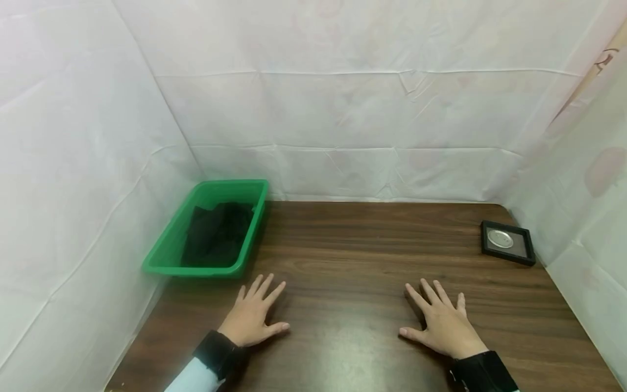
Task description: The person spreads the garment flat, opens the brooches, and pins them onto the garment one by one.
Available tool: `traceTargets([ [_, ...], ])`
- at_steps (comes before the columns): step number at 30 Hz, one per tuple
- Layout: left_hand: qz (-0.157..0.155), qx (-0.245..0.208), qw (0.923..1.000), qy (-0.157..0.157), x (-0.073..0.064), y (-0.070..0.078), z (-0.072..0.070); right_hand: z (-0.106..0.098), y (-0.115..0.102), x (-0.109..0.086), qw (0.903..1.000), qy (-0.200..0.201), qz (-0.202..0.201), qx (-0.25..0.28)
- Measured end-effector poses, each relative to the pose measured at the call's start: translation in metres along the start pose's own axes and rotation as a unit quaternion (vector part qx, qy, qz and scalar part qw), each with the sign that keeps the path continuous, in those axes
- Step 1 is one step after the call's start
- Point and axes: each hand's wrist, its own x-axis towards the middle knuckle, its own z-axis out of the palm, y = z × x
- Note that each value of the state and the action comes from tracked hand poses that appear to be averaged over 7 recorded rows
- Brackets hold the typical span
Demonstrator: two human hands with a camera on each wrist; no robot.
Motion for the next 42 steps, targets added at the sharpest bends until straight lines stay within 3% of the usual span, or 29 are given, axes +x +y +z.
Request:
traceTargets([
  [6, 0.038, -0.023, 0.9990, 0.010, 0.003, 0.006, -0.015, -0.003, -0.004, 0.003, 1.0000, 0.002, -0.005, 0.002],
  [11, 0.070, -0.064, 0.9946, 0.043, 0.012, 0.009, -0.053, -0.007, -0.009, 0.007, 0.9998, 0.010, -0.018, 0.001],
  [15, 0.075, -0.076, 0.9912, 0.078, 0.022, 0.001, -0.087, -0.007, -0.013, 0.011, 0.9995, 0.015, -0.027, 0.002],
  [21, 0.031, -0.064, 0.9902, 0.120, 0.041, -0.034, -0.130, -0.007, -0.017, 0.016, 0.9993, 0.007, -0.036, 0.009],
  [27, -0.058, -0.030, 0.9923, 0.105, 0.067, -0.080, -0.160, -0.007, -0.019, 0.017, 0.9990, 0.011, -0.040, 0.013],
  [30, -0.099, -0.019, 0.9916, 0.082, 0.083, -0.104, -0.161, -0.008, -0.021, 0.016, 0.9989, 0.016, -0.043, 0.011],
  [34, -0.144, -0.016, 0.9885, 0.042, 0.099, -0.134, -0.152, -0.009, -0.025, 0.017, 0.9981, 0.027, -0.055, 0.006],
  [38, -0.181, -0.018, 0.9832, -0.009, 0.105, -0.156, -0.141, -0.007, -0.032, 0.022, 0.9967, 0.035, -0.072, 0.012],
  [42, -0.205, -0.013, 0.9775, -0.048, 0.105, -0.169, -0.131, -0.004, -0.040, 0.025, 0.9954, 0.038, -0.086, 0.020],
])
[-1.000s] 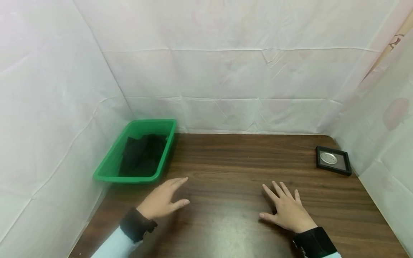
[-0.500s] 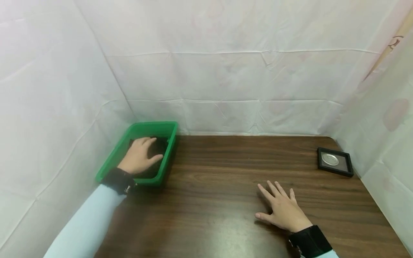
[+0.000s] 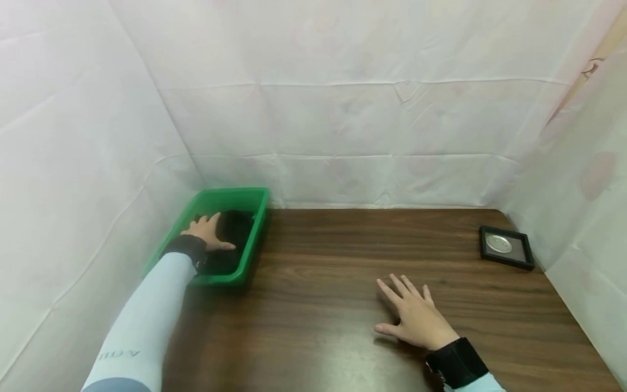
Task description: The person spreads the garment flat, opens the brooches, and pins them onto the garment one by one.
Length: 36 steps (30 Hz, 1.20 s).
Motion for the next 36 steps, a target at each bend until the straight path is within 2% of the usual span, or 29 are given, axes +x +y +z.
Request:
traceTargets([
  [6, 0.013, 0.001, 0.9995, -0.028, 0.006, -0.005, 0.013, 0.003, -0.005, 0.006, 1.0000, -0.002, -0.005, 0.001],
  [11, 0.017, 0.002, 0.9984, -0.053, 0.013, 0.002, 0.018, 0.004, -0.009, 0.012, 0.9999, -0.004, -0.013, 0.005],
  [17, 0.020, -0.024, 0.9967, -0.074, 0.013, 0.011, 0.019, 0.005, -0.012, 0.017, 0.9995, -0.012, -0.025, 0.012],
  [23, 0.011, -0.028, 0.9936, -0.109, -0.007, 0.036, 0.001, 0.010, -0.012, 0.019, 0.9991, -0.026, -0.026, 0.022],
  [25, 0.012, -0.033, 0.9923, -0.119, -0.010, 0.041, 0.000, 0.011, -0.012, 0.020, 0.9989, -0.028, -0.026, 0.025],
  [30, 0.022, -0.036, 0.9910, -0.127, -0.007, 0.040, 0.005, 0.013, -0.012, 0.022, 0.9988, -0.029, -0.027, 0.030],
  [36, 0.027, -0.019, 0.9939, -0.105, -0.004, 0.038, 0.010, 0.015, -0.012, 0.025, 0.9989, -0.021, -0.033, 0.028],
])
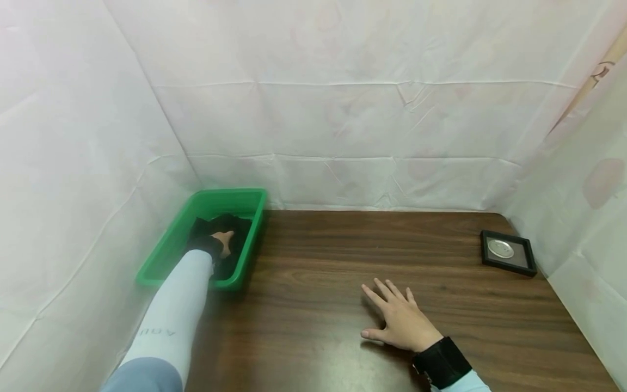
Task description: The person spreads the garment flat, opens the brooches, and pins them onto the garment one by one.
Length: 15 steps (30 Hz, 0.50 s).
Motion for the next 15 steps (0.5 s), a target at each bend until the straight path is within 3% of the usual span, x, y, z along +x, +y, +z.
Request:
traceTargets([
  [7, -0.016, 0.028, 0.9993, 0.019, 0.008, -0.005, 0.008, 0.003, 0.000, 0.001, 1.0000, -0.002, -0.005, 0.001],
  [15, 0.055, 0.055, 0.9932, 0.087, 0.049, -0.040, 0.027, 0.005, 0.001, 0.001, 1.0000, 0.005, -0.005, 0.003],
])
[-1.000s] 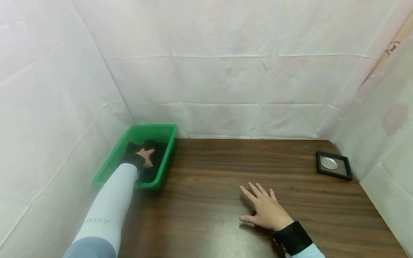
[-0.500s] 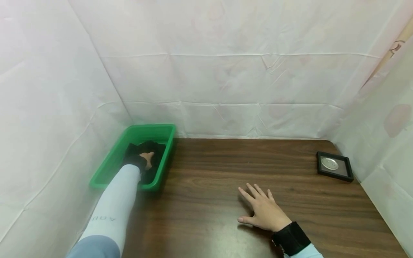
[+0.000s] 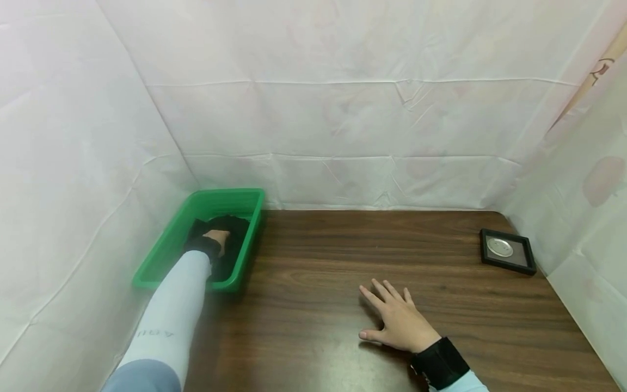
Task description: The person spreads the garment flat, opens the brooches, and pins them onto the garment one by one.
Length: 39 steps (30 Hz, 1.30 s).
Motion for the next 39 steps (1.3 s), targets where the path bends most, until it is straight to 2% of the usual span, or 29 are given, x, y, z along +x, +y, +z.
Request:
traceTargets([
  [3, -0.005, -0.017, 0.9998, 0.013, 0.004, -0.005, -0.001, 0.000, 0.000, -0.001, 1.0000, 0.001, 0.001, 0.001],
  [10, -0.030, -0.022, 0.9993, -0.007, -0.003, -0.002, -0.016, 0.000, -0.001, -0.002, 1.0000, -0.001, 0.000, 0.006],
  [16, -0.019, -0.025, 0.9992, 0.025, -0.013, -0.005, -0.028, 0.000, -0.002, -0.004, 0.9999, 0.003, 0.000, 0.010],
  [27, 0.009, -0.016, 0.9982, 0.058, -0.031, 0.003, -0.074, 0.000, -0.002, -0.005, 1.0000, 0.003, -0.001, 0.006],
  [31, 0.016, -0.019, 0.9972, 0.070, -0.039, 0.010, -0.092, 0.000, -0.002, -0.005, 1.0000, 0.002, -0.002, 0.003],
  [39, 0.021, -0.001, 0.9973, 0.070, -0.050, 0.024, -0.132, -0.003, -0.003, -0.006, 0.9999, -0.001, -0.002, 0.010],
])
